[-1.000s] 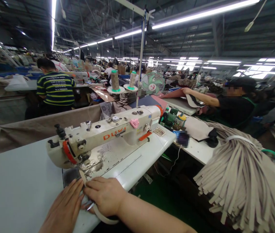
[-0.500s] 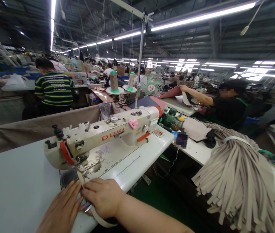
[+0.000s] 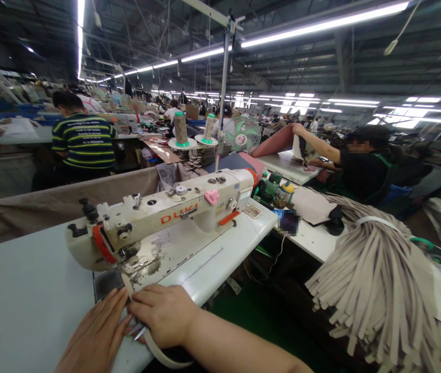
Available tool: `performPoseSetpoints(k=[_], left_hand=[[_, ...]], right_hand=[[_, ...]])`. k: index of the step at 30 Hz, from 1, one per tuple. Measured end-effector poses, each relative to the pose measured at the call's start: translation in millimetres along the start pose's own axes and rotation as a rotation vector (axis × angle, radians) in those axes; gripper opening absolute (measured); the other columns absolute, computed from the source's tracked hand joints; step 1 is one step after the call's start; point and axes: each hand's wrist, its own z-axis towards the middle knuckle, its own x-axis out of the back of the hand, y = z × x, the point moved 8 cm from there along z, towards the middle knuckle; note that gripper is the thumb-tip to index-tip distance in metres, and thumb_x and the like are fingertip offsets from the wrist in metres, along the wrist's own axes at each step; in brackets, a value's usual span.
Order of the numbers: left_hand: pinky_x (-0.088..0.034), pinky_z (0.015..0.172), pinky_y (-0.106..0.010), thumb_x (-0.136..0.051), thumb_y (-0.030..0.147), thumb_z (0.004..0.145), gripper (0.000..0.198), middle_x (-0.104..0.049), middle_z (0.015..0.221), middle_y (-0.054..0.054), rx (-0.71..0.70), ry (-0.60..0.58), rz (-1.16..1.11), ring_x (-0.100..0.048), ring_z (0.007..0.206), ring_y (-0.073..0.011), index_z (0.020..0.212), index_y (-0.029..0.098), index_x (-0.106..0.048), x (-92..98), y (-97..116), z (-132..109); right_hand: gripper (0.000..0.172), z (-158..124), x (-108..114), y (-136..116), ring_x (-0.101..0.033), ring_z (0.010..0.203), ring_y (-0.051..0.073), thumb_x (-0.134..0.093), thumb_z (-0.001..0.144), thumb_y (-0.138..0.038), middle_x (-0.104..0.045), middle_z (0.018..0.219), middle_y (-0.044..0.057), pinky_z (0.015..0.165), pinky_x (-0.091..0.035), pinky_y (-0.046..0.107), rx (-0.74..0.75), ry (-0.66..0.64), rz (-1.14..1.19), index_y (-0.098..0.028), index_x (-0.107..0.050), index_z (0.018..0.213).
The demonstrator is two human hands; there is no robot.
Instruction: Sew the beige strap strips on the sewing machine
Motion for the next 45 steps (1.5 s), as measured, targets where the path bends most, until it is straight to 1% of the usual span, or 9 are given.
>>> performPoseSetpoints(k=[5, 10, 14, 20, 23, 30, 33, 38, 45], left_hand=[[-0.044, 0.118, -0.053, -0.043, 0.048, 0.1, 0.067, -0.059, 0.152, -0.02, 0.026, 0.013, -0.026, -0.06, 0.137, -0.0349, 0.158, 0.015, -0.034, 0.4, -0.4, -0.2], [-0.044, 0.117, -0.055, -0.042, 0.049, 0.101, 0.069, -0.059, 0.151, -0.021, 0.011, 0.002, -0.017, -0.059, 0.137, -0.0358, 0.159, 0.013, -0.032, -1.0, -0.1, -0.2], [-0.043, 0.119, -0.055, -0.042, 0.049, 0.102, 0.069, -0.057, 0.154, -0.02, 0.013, -0.011, -0.022, -0.056, 0.141, -0.0358, 0.16, 0.012, -0.032, -0.8, -0.1, -0.2], [-0.043, 0.119, -0.055, -0.04, 0.052, 0.102, 0.066, -0.057, 0.154, -0.02, 0.034, -0.015, -0.025, -0.058, 0.139, -0.0356, 0.155, 0.012, -0.04, 2.4, 1.2, 0.6], [-0.041, 0.121, -0.054, -0.039, 0.052, 0.102, 0.065, -0.056, 0.155, -0.019, 0.038, -0.015, -0.031, -0.056, 0.141, -0.0348, 0.154, 0.013, -0.042, 3.5, 2.2, 1.6], [-0.042, 0.12, -0.053, -0.038, 0.051, 0.103, 0.063, -0.059, 0.152, -0.019, 0.044, 0.001, -0.023, -0.058, 0.139, -0.0344, 0.15, 0.011, -0.047, 4.0, 3.7, 3.2], [-0.04, 0.121, -0.052, -0.038, 0.05, 0.103, 0.062, -0.058, 0.153, -0.019, 0.033, -0.004, -0.004, -0.057, 0.14, -0.034, 0.149, 0.009, -0.047, 4.3, 4.9, 3.0], [-0.039, 0.122, -0.052, -0.039, 0.049, 0.103, 0.062, -0.058, 0.154, -0.019, 0.02, -0.009, 0.01, -0.056, 0.141, -0.0334, 0.151, 0.01, -0.045, 5.2, 5.8, 2.6], [-0.041, 0.121, -0.053, -0.041, 0.046, 0.1, 0.062, -0.057, 0.154, -0.019, 0.043, -0.02, -0.004, -0.057, 0.14, -0.0345, 0.152, 0.012, -0.043, 0.4, 2.7, 0.0]], right_hand=[[0.042, -0.3, -0.8, 0.8, -0.062, 0.108, 0.02, -0.054, 0.1, -0.059, -0.07, 0.122, 0.006, 0.073, -0.054, 0.028, -0.008, -0.012, 0.005, -0.023, -0.062, 0.12], [0.04, -1.0, -1.0, 1.1, -0.063, 0.109, 0.019, -0.052, 0.102, -0.056, -0.07, 0.124, 0.006, 0.076, -0.056, 0.027, -0.011, -0.01, 0.012, -0.023, -0.062, 0.122], [0.04, -1.7, -2.0, 1.0, -0.063, 0.109, 0.019, -0.053, 0.102, -0.055, -0.07, 0.124, 0.006, 0.078, -0.056, 0.028, -0.002, -0.016, 0.013, -0.022, -0.062, 0.122], [0.041, -1.2, -1.0, 1.0, -0.063, 0.108, 0.02, -0.055, 0.101, -0.055, -0.07, 0.121, 0.005, 0.078, -0.056, 0.028, 0.004, -0.005, 0.023, -0.021, -0.061, 0.123], [0.04, -0.6, -0.6, 0.6, -0.063, 0.107, 0.02, -0.055, 0.101, -0.055, -0.07, 0.12, 0.006, 0.078, -0.056, 0.028, 0.007, 0.001, 0.022, -0.021, -0.061, 0.123], [0.037, -0.5, -1.6, 0.4, -0.064, 0.105, 0.019, -0.055, 0.101, -0.054, -0.07, 0.118, 0.006, 0.077, -0.055, 0.027, 0.004, 0.022, -0.002, -0.022, -0.062, 0.118], [0.036, -0.2, -0.1, 0.0, -0.063, 0.104, 0.019, -0.056, 0.102, -0.053, -0.071, 0.117, 0.005, 0.077, -0.055, 0.027, 0.01, 0.042, 0.006, -0.021, -0.063, 0.116], [0.033, -0.2, 2.0, 0.1, -0.064, 0.104, 0.019, -0.056, 0.102, -0.051, -0.071, 0.118, 0.006, 0.079, -0.055, 0.027, 0.005, 0.063, 0.017, -0.022, -0.064, 0.116], [0.029, -1.9, 0.2, 1.2, -0.064, 0.105, 0.019, -0.058, 0.101, -0.049, -0.071, 0.118, 0.005, 0.078, -0.055, 0.026, -0.012, 0.065, 0.026, -0.024, -0.064, 0.115]])
